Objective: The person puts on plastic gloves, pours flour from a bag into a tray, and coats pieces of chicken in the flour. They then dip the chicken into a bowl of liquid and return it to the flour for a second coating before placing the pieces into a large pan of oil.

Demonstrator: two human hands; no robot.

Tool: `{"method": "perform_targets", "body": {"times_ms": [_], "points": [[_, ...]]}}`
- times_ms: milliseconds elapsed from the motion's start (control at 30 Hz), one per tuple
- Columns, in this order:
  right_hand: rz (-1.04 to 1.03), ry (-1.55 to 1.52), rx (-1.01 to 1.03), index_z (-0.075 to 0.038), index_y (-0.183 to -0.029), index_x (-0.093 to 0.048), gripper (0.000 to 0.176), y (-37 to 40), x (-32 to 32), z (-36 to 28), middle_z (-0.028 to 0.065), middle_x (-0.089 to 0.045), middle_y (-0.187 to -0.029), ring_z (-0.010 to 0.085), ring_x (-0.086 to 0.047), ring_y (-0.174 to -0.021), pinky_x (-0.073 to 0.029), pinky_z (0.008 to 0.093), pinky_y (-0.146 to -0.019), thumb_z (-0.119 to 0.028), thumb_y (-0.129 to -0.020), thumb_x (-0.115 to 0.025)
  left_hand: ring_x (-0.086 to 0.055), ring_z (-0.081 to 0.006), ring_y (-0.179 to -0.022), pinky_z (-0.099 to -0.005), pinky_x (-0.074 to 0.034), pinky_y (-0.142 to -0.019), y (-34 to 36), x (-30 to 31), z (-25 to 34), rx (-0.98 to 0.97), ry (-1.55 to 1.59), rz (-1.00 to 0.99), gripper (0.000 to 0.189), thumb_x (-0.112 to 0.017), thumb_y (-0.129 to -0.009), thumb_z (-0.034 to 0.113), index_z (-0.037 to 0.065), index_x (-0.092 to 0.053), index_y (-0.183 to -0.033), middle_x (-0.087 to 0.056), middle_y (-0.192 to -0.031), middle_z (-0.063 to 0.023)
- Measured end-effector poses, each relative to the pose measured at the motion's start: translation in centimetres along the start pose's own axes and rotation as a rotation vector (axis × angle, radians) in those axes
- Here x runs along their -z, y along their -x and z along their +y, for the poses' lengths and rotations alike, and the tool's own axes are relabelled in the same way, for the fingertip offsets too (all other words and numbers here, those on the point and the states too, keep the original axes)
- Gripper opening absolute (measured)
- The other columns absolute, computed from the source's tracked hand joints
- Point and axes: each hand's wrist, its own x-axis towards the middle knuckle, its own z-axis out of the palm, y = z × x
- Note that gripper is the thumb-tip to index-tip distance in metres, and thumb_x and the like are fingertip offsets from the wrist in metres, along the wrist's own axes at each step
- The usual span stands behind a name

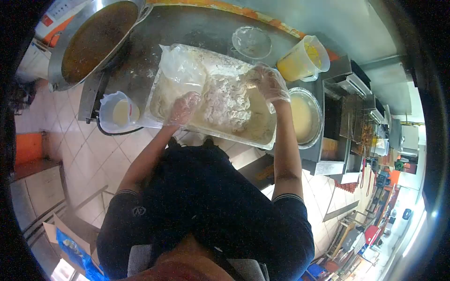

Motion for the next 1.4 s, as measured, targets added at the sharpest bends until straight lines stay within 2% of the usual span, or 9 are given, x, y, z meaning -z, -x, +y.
{"method": "perform_targets", "body": {"times_ms": [133, 433, 767, 867, 967, 1033, 1267, 1333, 1400], "points": [[-0.095, 0.041, -0.179, -0.005, -0.102, -0.064, 0.024, 0.3, 3.2, -4.8, 0.0092, -0.065, -0.103, 0.0215, -0.06, -0.093, -0.045, 0.0323, -0.084, -0.018, -0.081, -0.065, -0.061, -0.0373, -0.083, -0.0443, -0.048, -0.072, 0.1, 0.4, 0.4, 0.024, 0.049, 0.003, 0.022, -0.054, -0.087, 0.024, 0.007, -0.06, -0.1, -0.064, -0.089, -0.0183], [0.078, -0.007, 0.004, -0.01, -0.1, -0.066, 0.023, -0.4, 3.2, -4.3, 0.0115, -0.065, -0.102, 0.0281, -0.061, -0.093, -0.047, 0.0343, -0.083, -0.023, -0.082, -0.061, -0.062, -0.0355, -0.084, -0.0412, -0.048, -0.073, -0.1, 0.1, -0.2, 0.056, 0.119, 0.029, 0.018, -0.053, -0.087, 0.02, 0.006, -0.061, -0.097, -0.065, -0.089, -0.0178], [0.107, 0.042, -0.172, -0.003, -0.105, -0.062, 0.028, 1.0, 5.8, -7.7, 0.0125, -0.065, -0.102, 0.0255, -0.06, -0.092, -0.046, 0.0334, -0.082, -0.02, -0.082, -0.061, -0.064, -0.0287, -0.088, -0.0355, -0.049, -0.078, -0.2, 0.3, -0.5, 0.071, 0.068, -0.038, 0.023, -0.055, -0.082, 0.017, 0.008, -0.06, -0.103, -0.066, -0.094, -0.012], [0.215, -0.099, 0.057, -0.002, -0.106, -0.062, 0.03, 0.9, 5.4, -6.0, 0.012, -0.065, -0.102, 0.0241, -0.061, -0.088, -0.047, 0.0323, -0.078, -0.019, -0.081, -0.062, -0.064, -0.0283, -0.089, -0.0354, -0.049, -0.078, -0.3, 0.2, -0.7, 0.056, 0.111, -0.057, 0.023, -0.056, -0.083, 0.017, 0.008, -0.06, -0.103, -0.066, -0.094, -0.0119], [0.262, 0.295, 0.232, -0.002, -0.107, -0.061, 0.028, 0.5, 5.7, -6.5, 0.0114, -0.065, -0.1, 0.0213, -0.061, -0.083, -0.049, 0.0303, -0.072, -0.014, -0.082, -0.062, -0.064, -0.0286, -0.088, -0.0359, -0.049, -0.077, -0.2, 0.0, -1.0, 0.004, 0.093, -0.012, 0.023, -0.056, -0.083, 0.018, 0.008, -0.06, -0.104, -0.066, -0.092, -0.0123], [0.232, -0.308, -0.265, -0.001, -0.109, -0.06, 0.027, 0.7, 6.3, -8.6, 0.01, -0.065, -0.098, 0.0176, -0.062, -0.081, -0.049, 0.028, -0.068, -0.011, -0.084, -0.06, -0.063, -0.0316, -0.086, -0.0385, -0.049, -0.075, -0.2, 0.1, -0.8, 0.025, 0.085, -0.003, 0.019, -0.055, -0.084, 0.017, 0.008, -0.06, -0.099, -0.066, -0.091, -0.0128], [0.341, -0.187, -0.125, 0.002, -0.111, -0.057, 0.028, 1.0, 6.4, -6.8, 0.0081, -0.064, -0.094, 0.0133, -0.06, -0.076, -0.051, 0.0272, -0.068, -0.005, -0.084, -0.059, -0.062, -0.0329, -0.083, -0.0411, -0.049, -0.073, -0.3, -0.1, -0.2, 0.1, -0.003, -0.001, 0.015, -0.055, -0.084, 0.018, 0.009, -0.061, -0.095, -0.065, -0.089, -0.0121], [0.385, -0.285, -0.151, -0.004, -0.103, -0.062, 0.025, 0.5, 5.7, -6.3, 0.0146, -0.066, -0.088, 0.0286, -0.064, -0.08, -0.049, 0.0356, -0.072, -0.018, -0.082, -0.061, -0.062, -0.0327, -0.084, -0.041, -0.049, -0.073, -0.3, 0.3, 0.1, 0.073, 0.036, -0.002, 0.015, -0.055, -0.084, 0.018, 0.01, -0.06, -0.096, -0.065, -0.089, -0.0119], [0.405, -0.338, -0.164, -0.004, -0.103, -0.062, 0.026, 0.8, 5.2, -6.3, 0.0137, -0.067, -0.087, 0.0275, -0.064, -0.08, -0.049, 0.0347, -0.073, -0.017, -0.08, -0.061, -0.062, -0.0325, -0.085, -0.041, -0.049, -0.073, 0.0, 0.5, 0.2, 0.059, 0.069, -0.015, 0.015, -0.055, -0.084, 0.017, 0.01, -0.06, -0.096, -0.065, -0.09, -0.0116]]}}
